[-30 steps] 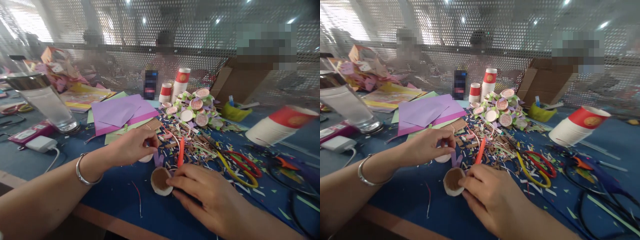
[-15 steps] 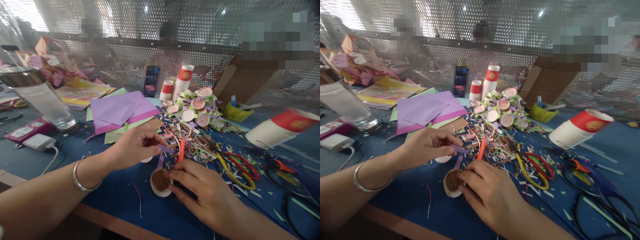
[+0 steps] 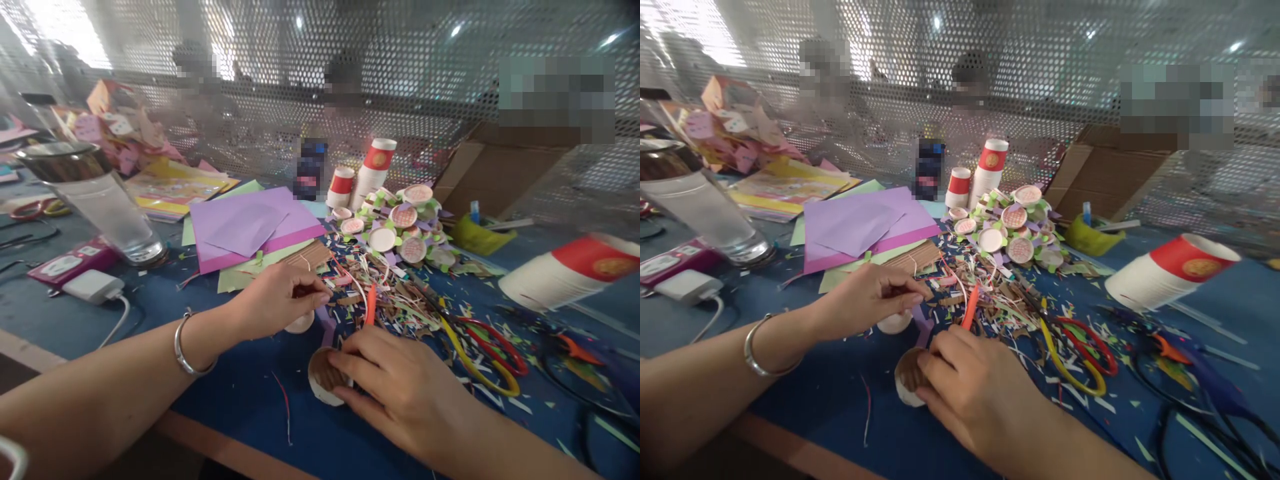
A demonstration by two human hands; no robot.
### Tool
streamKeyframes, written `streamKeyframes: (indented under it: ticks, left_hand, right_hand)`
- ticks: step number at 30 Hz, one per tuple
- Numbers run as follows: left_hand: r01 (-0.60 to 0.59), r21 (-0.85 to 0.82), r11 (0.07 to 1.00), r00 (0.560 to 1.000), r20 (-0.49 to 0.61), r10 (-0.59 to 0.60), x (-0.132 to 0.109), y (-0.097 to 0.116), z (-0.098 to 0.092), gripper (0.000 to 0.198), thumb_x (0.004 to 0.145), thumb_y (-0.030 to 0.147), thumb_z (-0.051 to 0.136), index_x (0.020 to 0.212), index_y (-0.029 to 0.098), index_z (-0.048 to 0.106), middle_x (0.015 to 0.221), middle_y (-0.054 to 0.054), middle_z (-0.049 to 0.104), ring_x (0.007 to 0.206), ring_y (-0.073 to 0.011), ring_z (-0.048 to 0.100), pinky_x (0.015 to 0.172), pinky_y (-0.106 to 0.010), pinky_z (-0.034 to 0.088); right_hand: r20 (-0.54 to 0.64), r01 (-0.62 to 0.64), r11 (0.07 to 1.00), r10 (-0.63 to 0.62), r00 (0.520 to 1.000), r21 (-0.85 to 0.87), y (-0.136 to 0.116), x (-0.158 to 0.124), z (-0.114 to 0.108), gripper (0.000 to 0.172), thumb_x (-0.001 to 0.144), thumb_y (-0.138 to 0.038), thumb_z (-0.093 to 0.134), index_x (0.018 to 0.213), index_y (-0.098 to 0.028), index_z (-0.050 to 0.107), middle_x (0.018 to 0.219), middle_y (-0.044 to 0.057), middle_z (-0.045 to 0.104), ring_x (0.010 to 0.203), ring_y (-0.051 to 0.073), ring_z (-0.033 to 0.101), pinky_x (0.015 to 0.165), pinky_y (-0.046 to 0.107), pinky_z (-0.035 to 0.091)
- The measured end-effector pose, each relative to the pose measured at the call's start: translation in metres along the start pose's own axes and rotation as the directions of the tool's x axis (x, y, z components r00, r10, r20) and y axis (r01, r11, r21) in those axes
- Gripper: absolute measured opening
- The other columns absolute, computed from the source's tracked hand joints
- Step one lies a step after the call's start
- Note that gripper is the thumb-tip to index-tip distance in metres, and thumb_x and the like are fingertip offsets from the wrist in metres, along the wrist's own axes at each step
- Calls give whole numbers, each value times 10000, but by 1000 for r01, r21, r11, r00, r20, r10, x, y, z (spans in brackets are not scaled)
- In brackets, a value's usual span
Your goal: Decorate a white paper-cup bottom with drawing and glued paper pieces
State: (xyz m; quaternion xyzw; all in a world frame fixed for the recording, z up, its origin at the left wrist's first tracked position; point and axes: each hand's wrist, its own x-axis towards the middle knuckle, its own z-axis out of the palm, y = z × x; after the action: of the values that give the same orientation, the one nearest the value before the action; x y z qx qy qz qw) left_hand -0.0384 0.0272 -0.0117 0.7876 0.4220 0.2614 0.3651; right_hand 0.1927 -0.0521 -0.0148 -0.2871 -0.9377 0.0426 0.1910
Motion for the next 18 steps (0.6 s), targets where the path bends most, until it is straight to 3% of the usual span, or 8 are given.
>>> streamKeyframes:
  ticks: [4, 7, 10, 14, 18]
  left_hand:
    - [-79, 116, 990, 994, -63, 86, -3, 10, -3, 257, 968, 335, 587, 1061, 203, 787, 903, -40, 737, 735, -122, 607, 632, -231, 440]
    - [-47, 68, 997, 999, 24, 46, -9, 19, -2, 265, 986, 347, 563, 990, 182, 771, 806, -18, 719, 657, -97, 579, 593, -215, 425]
    - [-16, 13, 1000, 993, 115, 15, -14, 26, 2, 279, 981, 400, 580, 964, 182, 754, 789, -18, 724, 631, -94, 606, 566, -205, 437]
    - [143, -216, 966, 968, 232, -92, -19, 29, 10, 345, 974, 495, 578, 1065, 186, 702, 830, -34, 740, 639, -128, 687, 556, -221, 505]
    - [247, -531, 810, 958, 258, -123, -19, 29, 20, 274, 902, 393, 714, 1033, 159, 660, 791, -21, 728, 717, -126, 707, 701, -248, 563]
  right_hand:
    - [-84, 171, 972, -186, 979, -158, 1, -3, 4, 248, 965, -86, 528, 1150, -53, 691, 894, 105, 716, 758, 236, 637, 597, 382, 536]
    - [-153, 195, 946, -240, 959, -257, 4, -7, 2, 234, 950, -73, 568, 1146, -32, 690, 909, 117, 741, 791, 243, 659, 636, 388, 547]
    - [-273, 139, 930, -240, 932, -341, 5, -9, -2, 200, 925, -57, 636, 1111, -38, 703, 905, 104, 765, 794, 229, 678, 656, 374, 543]
    - [-311, 83, 897, -236, 921, -434, 2, -10, -7, 236, 917, -64, 663, 1145, -28, 709, 930, 109, 785, 798, 235, 701, 664, 381, 543]
    - [-315, 86, 898, -239, 918, -432, -1, -9, -8, 209, 928, -74, 646, 1120, -43, 723, 923, 93, 791, 789, 228, 712, 658, 372, 551]
